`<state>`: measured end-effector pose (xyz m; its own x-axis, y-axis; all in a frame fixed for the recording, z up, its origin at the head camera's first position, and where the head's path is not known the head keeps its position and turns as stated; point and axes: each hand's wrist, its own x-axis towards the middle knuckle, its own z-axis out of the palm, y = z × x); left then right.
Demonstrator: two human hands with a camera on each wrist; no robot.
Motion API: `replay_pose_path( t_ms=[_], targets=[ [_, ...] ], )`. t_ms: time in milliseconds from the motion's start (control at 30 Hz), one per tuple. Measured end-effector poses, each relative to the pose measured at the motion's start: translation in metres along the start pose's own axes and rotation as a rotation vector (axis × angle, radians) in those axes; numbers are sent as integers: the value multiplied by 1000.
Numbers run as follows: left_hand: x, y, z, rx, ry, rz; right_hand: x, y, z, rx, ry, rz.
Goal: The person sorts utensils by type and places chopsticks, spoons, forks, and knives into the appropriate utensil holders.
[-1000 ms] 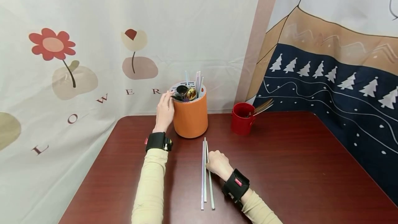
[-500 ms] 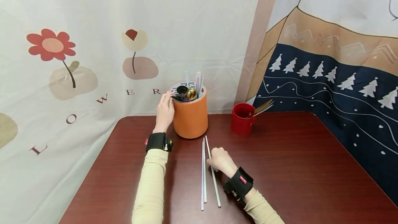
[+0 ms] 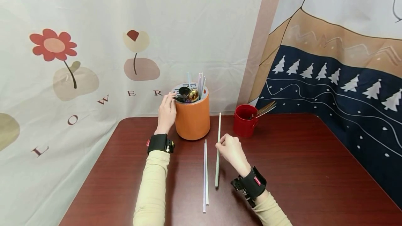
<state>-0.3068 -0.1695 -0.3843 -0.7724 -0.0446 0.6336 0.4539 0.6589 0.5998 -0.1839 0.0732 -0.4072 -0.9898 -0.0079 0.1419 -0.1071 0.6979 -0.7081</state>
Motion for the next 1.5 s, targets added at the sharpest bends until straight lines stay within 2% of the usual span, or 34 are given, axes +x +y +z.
replay_pose_path(
  t_ms=[200, 467, 567, 700, 833, 933, 1000, 1300, 1500],
  targets=[
    [-1, 0, 0, 2, 0, -7, -3, -6, -14, 114, 211, -87],
    [-1, 0, 0, -9, -1, -13, -3, -19, -29, 324, 440, -212],
    [-2, 0, 1, -14, -9, -22, 5, -26, -34, 392, 531, -258],
    [-2, -1, 1, -5, -18, -24, 20, -41, -42, 490, 650, -359],
    [-2, 0, 0, -1, -20, -17, 37, -58, -48, 526, 742, -448],
    [-1, 1, 0, -3, -19, -18, 49, -68, -48, 529, 761, -494],
    [-1, 2, -1, -4, -20, -22, 57, -73, -46, 521, 737, -515],
    [-2, 4, -2, -7, -25, -33, 80, -77, -38, 350, 550, -478],
    [-2, 3, -1, -13, -16, -19, 88, -79, -38, 224, 459, -468]
  ],
)
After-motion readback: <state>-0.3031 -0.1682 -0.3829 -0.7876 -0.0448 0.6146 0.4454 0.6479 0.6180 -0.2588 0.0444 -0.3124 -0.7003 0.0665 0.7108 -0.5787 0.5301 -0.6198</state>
